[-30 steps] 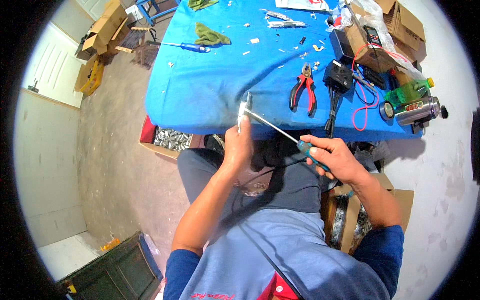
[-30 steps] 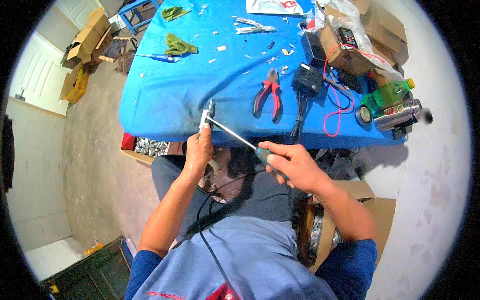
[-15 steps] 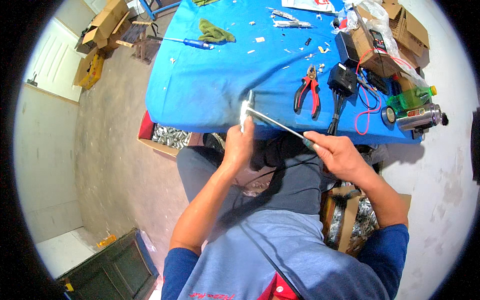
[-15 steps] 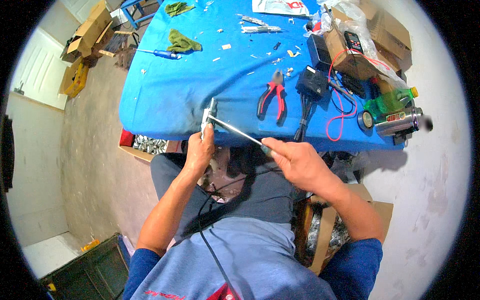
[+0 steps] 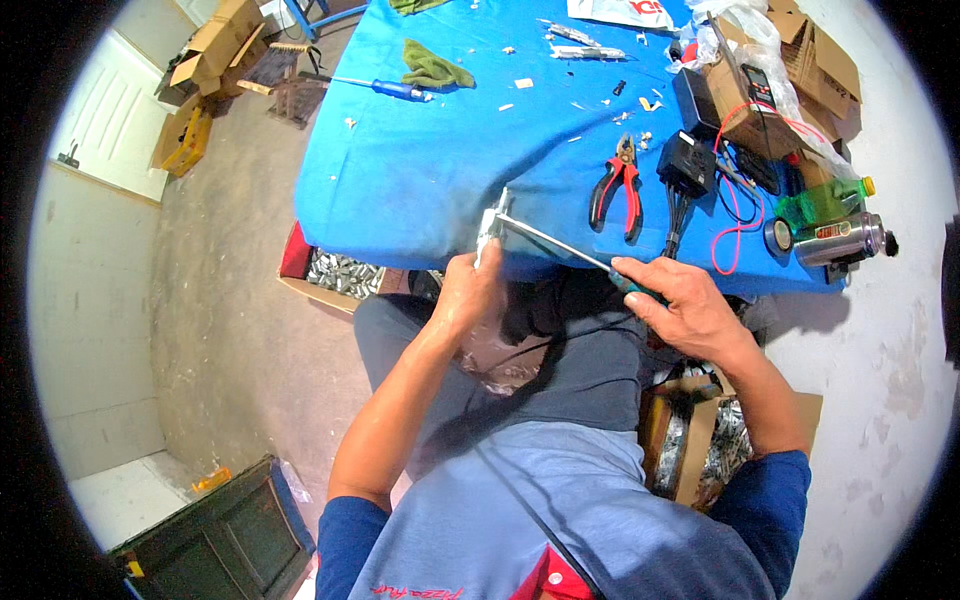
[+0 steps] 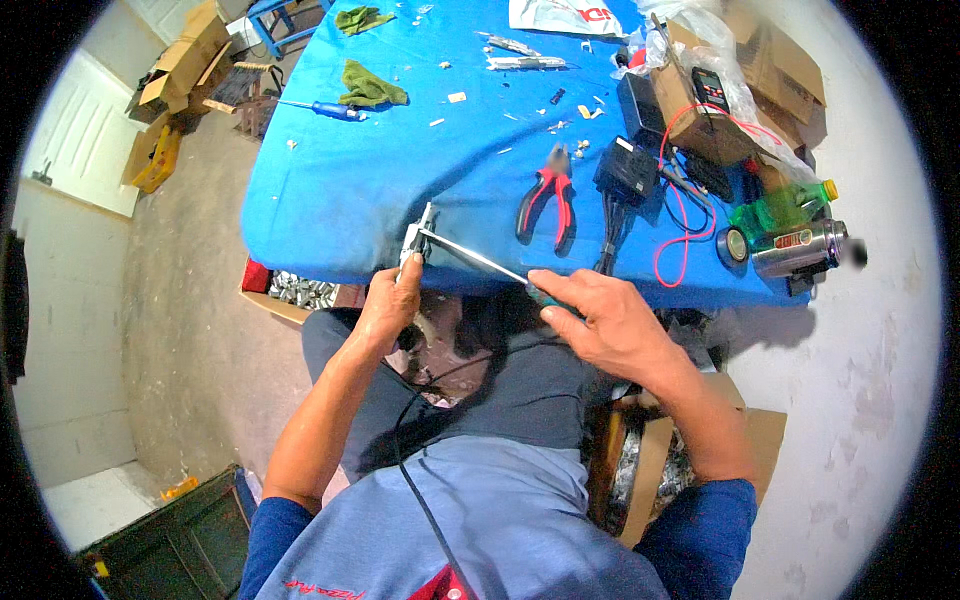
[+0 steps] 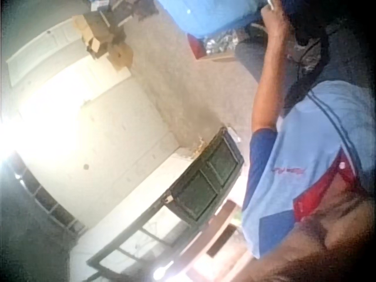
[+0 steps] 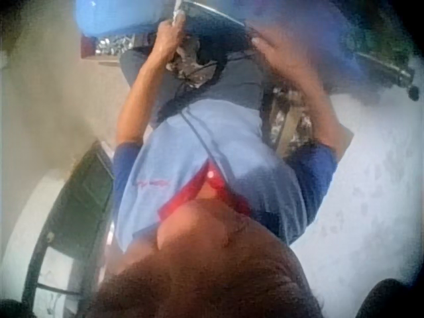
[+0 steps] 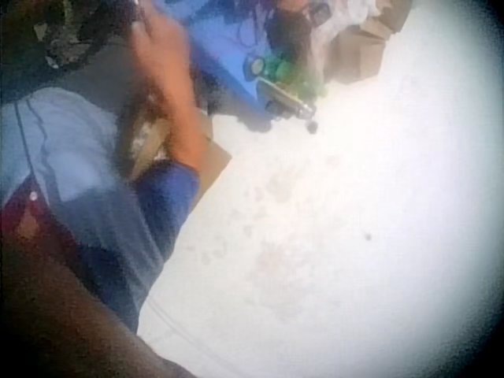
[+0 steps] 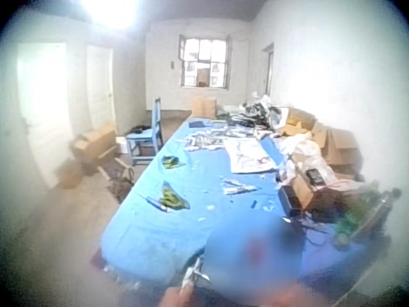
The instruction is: The person assembles small metal components using a screwdriver and pliers. They hold a part in their lap, tighten a screw with a screwdriver, and use pliers to adjust or secure another part.
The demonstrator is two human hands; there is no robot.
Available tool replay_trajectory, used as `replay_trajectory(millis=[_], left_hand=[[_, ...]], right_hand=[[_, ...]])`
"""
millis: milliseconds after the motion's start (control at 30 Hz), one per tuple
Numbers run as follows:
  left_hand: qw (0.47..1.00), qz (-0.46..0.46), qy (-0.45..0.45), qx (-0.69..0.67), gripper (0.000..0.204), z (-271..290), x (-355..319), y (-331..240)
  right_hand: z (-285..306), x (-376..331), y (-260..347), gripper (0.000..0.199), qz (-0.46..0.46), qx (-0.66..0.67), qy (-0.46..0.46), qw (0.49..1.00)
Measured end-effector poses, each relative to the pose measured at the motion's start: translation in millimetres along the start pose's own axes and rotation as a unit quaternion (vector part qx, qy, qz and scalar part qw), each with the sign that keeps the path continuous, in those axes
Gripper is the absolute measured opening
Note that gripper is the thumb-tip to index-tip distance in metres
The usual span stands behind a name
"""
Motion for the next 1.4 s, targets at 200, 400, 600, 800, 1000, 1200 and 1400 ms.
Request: replay_trajectory(millis=[200,400,600,800,1000,1200,1400], left_hand=[[0.999,0.021,0.028,-0.007,0.053,7.4,1.3,1.5],[0.998,0.034,0.042,-0.041,0.054,8.5,-1.8,-0.8],[0.998,0.030,0.037,-0.028,0.055,6.7,3.8,6.2],[0.997,0.060,0.032,-0.046,0.056,7.8,2.3,0.1],[0.983,0.051,0.078,-0.158,0.050,6.6,0.9,8.4],[0.947,0.067,0.144,-0.279,0.049,7.2,-10.9,14.1],[0.963,0.017,0.088,-0.255,0.050,4.9,-28.6,13.3]], right_hand=[[13.8,7.4,6.3,0.037,0.011,-0.021,0.024,0.999],[9.0,10.0,8.0,0.032,0.010,-0.017,0.015,1.000],[9.2,14.0,6.8,0.032,0.015,-0.019,0.042,0.999],[15.4,29.5,-27.4,0.037,-0.242,0.340,0.138,0.898],[19.7,7.9,-21.4,0.037,-0.240,0.364,0.072,0.897],[-2.9,56.4,-47.0,0.044,-0.069,0.007,-0.212,0.975],[-23.9,124.0,-33.2,0.036,0.043,-0.192,-0.362,0.911]])
Point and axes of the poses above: each hand's wrist, its own x-axis towards the middle knuckle, its own z-axis out of the back of the hand, y = z × x, the point moved 2 cm from there along x, towards the middle knuckle, and after that the axes turned 5 degrees about z, right-handed, at the moved point
